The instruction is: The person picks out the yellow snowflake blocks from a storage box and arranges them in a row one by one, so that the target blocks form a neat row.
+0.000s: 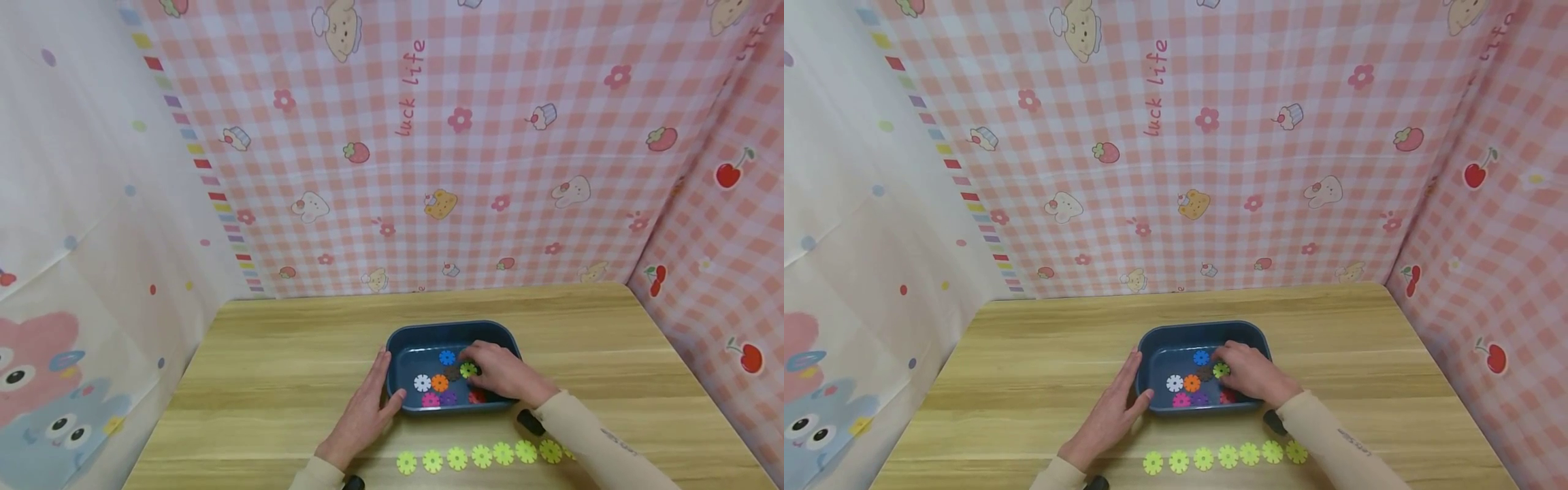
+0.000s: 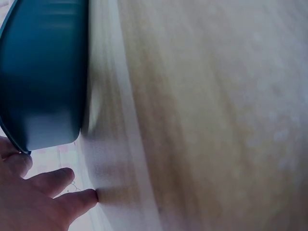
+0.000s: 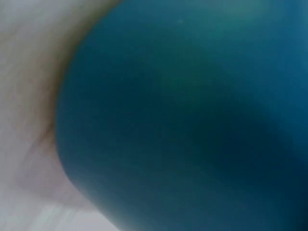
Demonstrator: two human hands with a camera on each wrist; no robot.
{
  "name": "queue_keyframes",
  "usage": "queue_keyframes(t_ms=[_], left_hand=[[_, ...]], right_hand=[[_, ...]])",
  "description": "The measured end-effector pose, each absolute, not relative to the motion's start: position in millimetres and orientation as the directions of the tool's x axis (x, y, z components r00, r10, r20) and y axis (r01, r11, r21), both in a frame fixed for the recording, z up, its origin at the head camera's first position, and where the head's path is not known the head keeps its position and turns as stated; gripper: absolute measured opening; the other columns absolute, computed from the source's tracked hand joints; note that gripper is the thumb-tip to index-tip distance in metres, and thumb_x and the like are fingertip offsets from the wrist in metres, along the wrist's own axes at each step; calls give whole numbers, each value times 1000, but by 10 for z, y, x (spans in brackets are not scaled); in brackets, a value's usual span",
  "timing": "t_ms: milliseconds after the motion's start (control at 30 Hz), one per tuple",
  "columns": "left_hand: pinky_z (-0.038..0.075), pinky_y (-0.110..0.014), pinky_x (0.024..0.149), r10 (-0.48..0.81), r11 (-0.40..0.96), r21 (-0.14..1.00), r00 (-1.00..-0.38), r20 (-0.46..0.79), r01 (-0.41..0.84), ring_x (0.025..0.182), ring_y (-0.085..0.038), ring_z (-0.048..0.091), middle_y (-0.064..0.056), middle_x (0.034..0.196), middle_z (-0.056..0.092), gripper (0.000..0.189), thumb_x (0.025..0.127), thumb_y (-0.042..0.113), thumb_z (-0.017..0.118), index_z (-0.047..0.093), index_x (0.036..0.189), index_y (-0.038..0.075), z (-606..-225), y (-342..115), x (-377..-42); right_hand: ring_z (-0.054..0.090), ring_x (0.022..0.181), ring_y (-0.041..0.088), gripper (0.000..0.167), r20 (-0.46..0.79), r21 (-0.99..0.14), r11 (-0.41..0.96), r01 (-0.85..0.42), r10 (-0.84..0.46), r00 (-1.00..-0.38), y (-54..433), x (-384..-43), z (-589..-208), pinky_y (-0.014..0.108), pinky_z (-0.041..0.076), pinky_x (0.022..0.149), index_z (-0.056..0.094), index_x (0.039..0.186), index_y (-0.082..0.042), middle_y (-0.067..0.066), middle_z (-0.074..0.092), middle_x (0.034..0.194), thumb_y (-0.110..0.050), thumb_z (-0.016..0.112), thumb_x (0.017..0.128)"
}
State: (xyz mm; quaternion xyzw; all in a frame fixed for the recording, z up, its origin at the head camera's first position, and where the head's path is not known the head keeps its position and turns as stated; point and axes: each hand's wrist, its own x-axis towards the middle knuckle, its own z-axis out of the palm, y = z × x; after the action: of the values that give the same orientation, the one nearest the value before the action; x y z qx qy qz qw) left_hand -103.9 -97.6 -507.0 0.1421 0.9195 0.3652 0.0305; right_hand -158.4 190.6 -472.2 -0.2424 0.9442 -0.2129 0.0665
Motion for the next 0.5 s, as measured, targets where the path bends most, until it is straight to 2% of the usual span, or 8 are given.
queue_keyframes(t_ms=[300, 500], left_hand=[[29, -59, 121, 278, 691, 686, -960, 39, 228, 155, -36, 24, -6, 174, 11, 77, 107, 45, 54, 18, 167, 13, -5070, -968, -1038], [28, -58, 121, 275, 696, 684, -961, 30, 220, 155, -35, 23, -6, 174, 11, 77, 107, 45, 54, 18, 167, 14, -5066, -969, -1033]], right_hand=[[62, 102, 21, 31, -10, -445, 749, -491, -552, -834, 1907, -1615, -4759, 46, 56, 93, 74, 118, -7, 4, 67, 113, -10, 83, 88], [61, 98, 19, 32, -29, -447, 778, -441, -505, -862, 1900, -1609, -4757, 46, 56, 92, 75, 116, -6, 3, 66, 109, -11, 85, 86]])
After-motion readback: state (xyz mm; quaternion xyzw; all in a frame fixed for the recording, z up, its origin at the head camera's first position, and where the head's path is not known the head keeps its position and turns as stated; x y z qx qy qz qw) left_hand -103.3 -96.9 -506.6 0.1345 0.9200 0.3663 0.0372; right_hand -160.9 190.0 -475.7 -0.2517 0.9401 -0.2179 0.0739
